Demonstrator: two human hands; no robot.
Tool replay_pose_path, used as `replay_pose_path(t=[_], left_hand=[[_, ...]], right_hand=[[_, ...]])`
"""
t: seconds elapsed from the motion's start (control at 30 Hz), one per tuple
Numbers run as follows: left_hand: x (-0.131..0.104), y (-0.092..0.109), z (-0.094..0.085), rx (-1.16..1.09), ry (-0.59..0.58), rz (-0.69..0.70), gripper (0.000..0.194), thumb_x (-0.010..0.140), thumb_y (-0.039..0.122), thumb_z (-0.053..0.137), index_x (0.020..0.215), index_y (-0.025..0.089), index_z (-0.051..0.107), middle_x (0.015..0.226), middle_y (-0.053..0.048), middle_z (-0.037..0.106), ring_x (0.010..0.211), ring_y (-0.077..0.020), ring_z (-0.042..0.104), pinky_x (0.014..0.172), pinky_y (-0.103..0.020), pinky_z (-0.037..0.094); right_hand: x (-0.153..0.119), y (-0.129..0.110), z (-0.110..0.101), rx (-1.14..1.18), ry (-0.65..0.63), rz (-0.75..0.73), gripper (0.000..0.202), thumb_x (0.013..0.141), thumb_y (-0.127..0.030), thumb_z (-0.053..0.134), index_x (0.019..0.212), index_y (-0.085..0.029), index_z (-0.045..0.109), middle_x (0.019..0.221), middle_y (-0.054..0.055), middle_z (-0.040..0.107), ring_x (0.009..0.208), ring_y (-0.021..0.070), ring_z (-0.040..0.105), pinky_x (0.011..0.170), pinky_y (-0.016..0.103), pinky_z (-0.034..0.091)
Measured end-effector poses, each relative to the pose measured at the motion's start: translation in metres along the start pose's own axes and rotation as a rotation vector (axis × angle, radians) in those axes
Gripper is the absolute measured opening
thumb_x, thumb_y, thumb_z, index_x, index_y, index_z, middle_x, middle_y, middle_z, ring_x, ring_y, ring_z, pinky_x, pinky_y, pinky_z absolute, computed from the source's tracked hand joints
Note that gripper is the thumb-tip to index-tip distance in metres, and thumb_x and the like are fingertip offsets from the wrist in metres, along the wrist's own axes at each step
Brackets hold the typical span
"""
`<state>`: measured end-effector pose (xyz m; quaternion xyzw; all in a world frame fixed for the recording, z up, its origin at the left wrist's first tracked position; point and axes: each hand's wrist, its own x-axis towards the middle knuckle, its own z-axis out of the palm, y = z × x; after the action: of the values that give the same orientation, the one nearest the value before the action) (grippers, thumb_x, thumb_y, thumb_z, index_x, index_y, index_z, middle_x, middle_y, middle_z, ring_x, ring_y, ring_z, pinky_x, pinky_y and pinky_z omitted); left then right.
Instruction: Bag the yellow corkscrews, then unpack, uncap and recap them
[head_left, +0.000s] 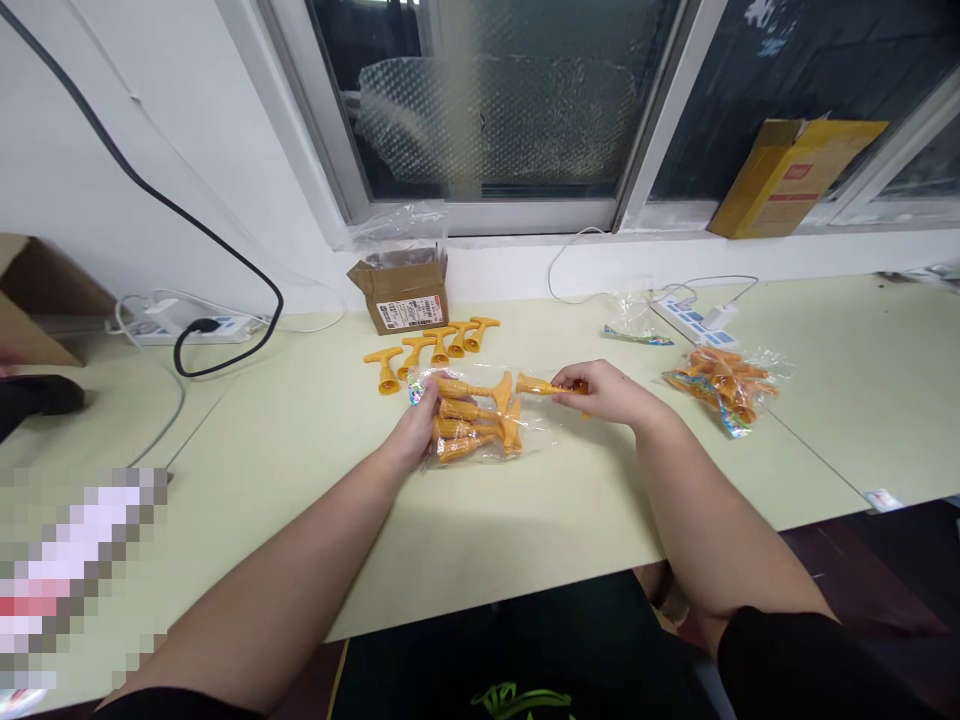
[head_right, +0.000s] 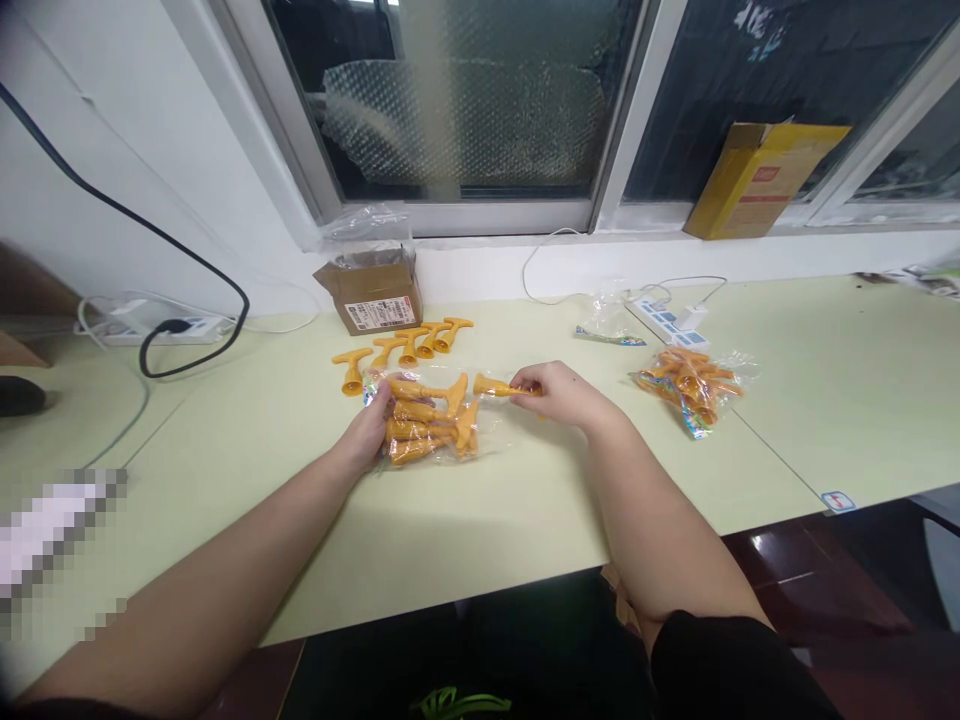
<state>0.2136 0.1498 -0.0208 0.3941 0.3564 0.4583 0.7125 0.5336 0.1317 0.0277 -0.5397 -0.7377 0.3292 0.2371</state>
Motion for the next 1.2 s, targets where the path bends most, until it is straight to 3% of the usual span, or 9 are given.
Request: replay_pose_path(t=[0.2,0.33,0.47,0.7,0.83,1.1,1.2], left_hand=[[-0.003,0.003,0.003,-0.002,-0.033,0.025,0.054,0.083,0.061,0.076,0.114,0.023,0.053,0.1,-0.009,0.075,0.093,-0.0302,0.077,0.085,-0.047,0.063],[-0.003,0.003,0.003,0.0,-0.015,0.015,0.054,0.084,0.06,0.076,0.116,0.023,0.053,0.101,-0.01,0.076,0.09,-0.0299,0.077,0.085,-0.046,0.063],[-0.003,0.002,0.004,0.027,0.03,0.024,0.053,0.084,0.056,0.078,0.118,0.023,0.054,0.097,-0.008,0.076,0.088,-0.0279,0.077,0.083,-0.043,0.063],[-0.003,-0.001,0.003,0.065,-0.051,0.056,0.048,0.083,0.056,0.079,0.11,0.024,0.055,0.089,-0.002,0.072,0.081,-0.021,0.074,0.076,-0.032,0.061],[-0.004,-0.002,0.003,0.073,-0.055,0.044,0.055,0.083,0.062,0.076,0.118,0.026,0.053,0.099,-0.005,0.074,0.086,-0.0233,0.075,0.08,-0.036,0.062],[-0.005,-0.002,0.003,0.056,-0.009,0.011,0.068,0.082,0.062,0.077,0.133,0.025,0.053,0.101,-0.007,0.075,0.088,-0.0253,0.077,0.084,-0.04,0.063],[-0.006,-0.001,0.003,0.051,-0.036,0.028,0.07,0.083,0.06,0.077,0.137,0.024,0.051,0.107,-0.008,0.075,0.091,-0.0263,0.077,0.085,-0.04,0.063]], right_hand=[[0.004,0.003,0.003,0.126,0.08,-0.055,0.04,0.086,-0.054,0.071,0.105,-0.018,0.074,0.078,0.001,0.064,0.06,0.0121,0.052,0.058,0.027,0.042],[0.005,0.004,0.004,0.159,0.056,-0.034,0.04,0.088,-0.055,0.068,0.107,-0.02,0.071,0.073,-0.002,0.06,0.057,0.0114,0.05,0.056,0.026,0.04],[0.005,0.003,0.003,0.268,-0.013,-0.052,0.037,0.089,-0.051,0.069,0.108,-0.02,0.068,0.073,-0.003,0.055,0.058,0.0107,0.047,0.053,0.025,0.037],[0.006,-0.006,0.013,0.4,-0.155,-0.01,0.033,0.089,-0.036,0.067,0.118,-0.021,0.066,0.093,0.0,0.058,0.062,0.0081,0.043,0.052,0.022,0.038],[0.007,0.0,0.01,0.3,-0.162,0.031,0.039,0.089,-0.032,0.063,0.127,-0.021,0.068,0.088,0.0,0.061,0.059,0.009,0.049,0.055,0.024,0.042],[0.01,0.009,0.013,-0.022,0.027,-0.363,0.045,0.09,-0.019,0.057,0.133,-0.026,0.071,0.105,0.007,0.064,0.084,0.0174,0.061,0.08,0.034,0.051],[0.011,0.006,0.018,-0.045,0.037,-0.363,0.047,0.088,-0.016,0.056,0.132,-0.024,0.071,0.109,0.008,0.066,0.09,0.0189,0.062,0.083,0.034,0.05]])
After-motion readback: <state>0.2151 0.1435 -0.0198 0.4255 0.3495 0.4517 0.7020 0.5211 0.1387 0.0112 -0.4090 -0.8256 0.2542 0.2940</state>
